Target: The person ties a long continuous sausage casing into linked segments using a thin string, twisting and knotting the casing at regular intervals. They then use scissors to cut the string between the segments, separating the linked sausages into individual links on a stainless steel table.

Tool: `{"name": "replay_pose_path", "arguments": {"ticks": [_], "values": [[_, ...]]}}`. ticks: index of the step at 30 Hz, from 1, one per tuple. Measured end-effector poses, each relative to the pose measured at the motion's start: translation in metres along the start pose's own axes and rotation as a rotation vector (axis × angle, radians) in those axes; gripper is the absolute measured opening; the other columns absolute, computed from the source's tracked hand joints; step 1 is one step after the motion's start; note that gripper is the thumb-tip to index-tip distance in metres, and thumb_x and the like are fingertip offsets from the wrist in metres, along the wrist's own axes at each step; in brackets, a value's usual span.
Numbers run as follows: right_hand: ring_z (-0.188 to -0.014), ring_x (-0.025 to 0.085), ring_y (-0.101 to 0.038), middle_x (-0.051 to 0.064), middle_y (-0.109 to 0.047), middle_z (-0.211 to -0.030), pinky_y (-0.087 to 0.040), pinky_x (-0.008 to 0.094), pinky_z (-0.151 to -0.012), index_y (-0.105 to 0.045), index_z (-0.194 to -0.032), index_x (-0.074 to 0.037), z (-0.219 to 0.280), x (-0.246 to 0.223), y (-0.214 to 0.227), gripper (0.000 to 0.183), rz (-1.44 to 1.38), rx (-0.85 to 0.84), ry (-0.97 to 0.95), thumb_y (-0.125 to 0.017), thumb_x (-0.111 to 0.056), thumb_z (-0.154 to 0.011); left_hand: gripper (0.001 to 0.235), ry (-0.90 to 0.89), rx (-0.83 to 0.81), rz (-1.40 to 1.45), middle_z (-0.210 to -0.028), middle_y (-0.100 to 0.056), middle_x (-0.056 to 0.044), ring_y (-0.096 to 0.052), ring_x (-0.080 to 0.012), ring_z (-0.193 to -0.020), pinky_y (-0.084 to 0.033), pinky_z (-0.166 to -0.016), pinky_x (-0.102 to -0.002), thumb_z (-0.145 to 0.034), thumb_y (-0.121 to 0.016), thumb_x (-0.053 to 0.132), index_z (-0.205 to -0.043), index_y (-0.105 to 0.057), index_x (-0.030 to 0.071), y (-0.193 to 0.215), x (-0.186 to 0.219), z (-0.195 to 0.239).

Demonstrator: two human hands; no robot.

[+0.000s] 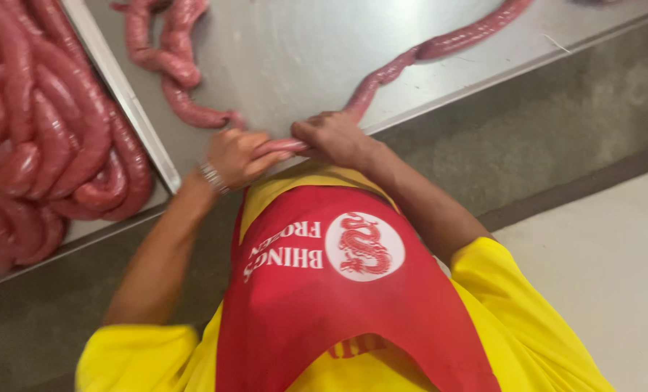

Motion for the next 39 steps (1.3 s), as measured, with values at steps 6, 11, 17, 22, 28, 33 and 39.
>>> {"name": "replay_pose_path", "arguments": {"ticks": [6,11,17,22,28,33,39], "values": [[-0.061,0.033,-0.067,0.009,-0.066,-0.067,-0.052,0.049,-0.058,-0.057,-0.09,-0.009,0.0,0.007,-0.031,0.022,0.098,0.027,-0.014,-0.068,-0.028,-0.089,0.042,0.061,0.054,-0.203,-0.066,-0.06,-0.013,-0.064,-0.036,-0.06,-0.05,-0.054,-0.046,-0.095,-0.073,0.042,-0.077,-0.059,0.007,0.059,0.006,0.07],[-0.058,0.033,-0.065,0.008,-0.065,-0.067,-0.051,0.048,-0.055,-0.058,-0.085,-0.01,-0.01,0.018,-0.048,0.035,0.062,0.054,-0.106,-0.071,-0.039,-0.101,0.04,0.07,0.14,-0.228,-0.069,-0.06,-0.011,-0.063,-0.0319,-0.061,-0.049,-0.054,-0.043,-0.098,-0.075,0.038,-0.079,-0.057,0.007,0.059,0.006,0.071],[-0.108,0.029,-0.066,0.011,-0.067,-0.113,-0.052,0.048,-0.092,-0.064,-0.115,-0.009,-0.003,0.025,-0.015,0.039,0.209,0.155,-0.095,-0.078,-0.034,-0.09,0.031,0.198,0.177,-0.305,-0.078,-0.064,-0.01,-0.065,-0.0284,-0.067,-0.049,-0.059,-0.041,-0.105,-0.076,0.03,-0.087,-0.065,0.008,0.097,-0.04,0.115],[-0.125,0.031,-0.054,0.013,-0.058,-0.131,-0.04,0.055,-0.112,-0.059,-0.134,-0.014,0.047,0.059,0.048,0.066,0.313,0.208,-0.187,-0.085,-0.044,-0.081,0.052,0.293,0.238,-0.305,-0.12,-0.055,-0.022,-0.055,-0.0396,-0.11,-0.046,-0.096,-0.051,-0.091,-0.085,0.037,-0.123,-0.062,0.002,0.115,-0.053,0.112],[-0.115,0.031,-0.06,0.011,-0.065,-0.12,-0.049,0.047,-0.101,-0.061,-0.134,-0.012,0.036,0.09,0.025,0.06,0.342,-0.012,-0.165,-0.076,-0.055,-0.094,0.074,0.096,0.245,-0.184,-0.143,-0.049,-0.023,-0.044,-0.0418,-0.131,-0.032,-0.111,-0.059,-0.09,-0.077,0.045,-0.144,-0.053,0.001,-0.033,0.016,-0.051],[-0.077,0.024,-0.073,0.01,-0.073,-0.09,-0.058,0.041,-0.065,-0.067,-0.103,-0.013,0.047,0.119,0.041,0.053,0.499,-0.041,0.087,-0.07,-0.063,-0.087,0.053,0.243,0.063,-0.202,-0.078,-0.072,-0.016,-0.071,-0.0395,-0.073,-0.056,-0.066,-0.054,-0.098,-0.069,0.06,-0.092,-0.067,0.008,-0.061,-0.003,-0.05],[-0.07,0.022,-0.072,0.002,-0.07,-0.08,-0.056,0.037,-0.062,-0.064,-0.094,-0.012,0.062,0.157,0.081,0.043,0.535,-0.259,0.077,-0.069,-0.055,-0.098,0.048,0.229,0.252,-0.188,-0.066,-0.068,-0.013,-0.068,-0.0324,-0.056,-0.053,-0.051,-0.044,-0.097,-0.072,0.053,-0.091,-0.065,0.006,-0.043,0.003,0.019]]}}
Point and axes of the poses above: each hand's wrist, its own z-axis away from the middle knuckle, its own y-axis out of the back of the hand, x = y × z, the point moved 8 cm from there along -z, towards the middle knuckle
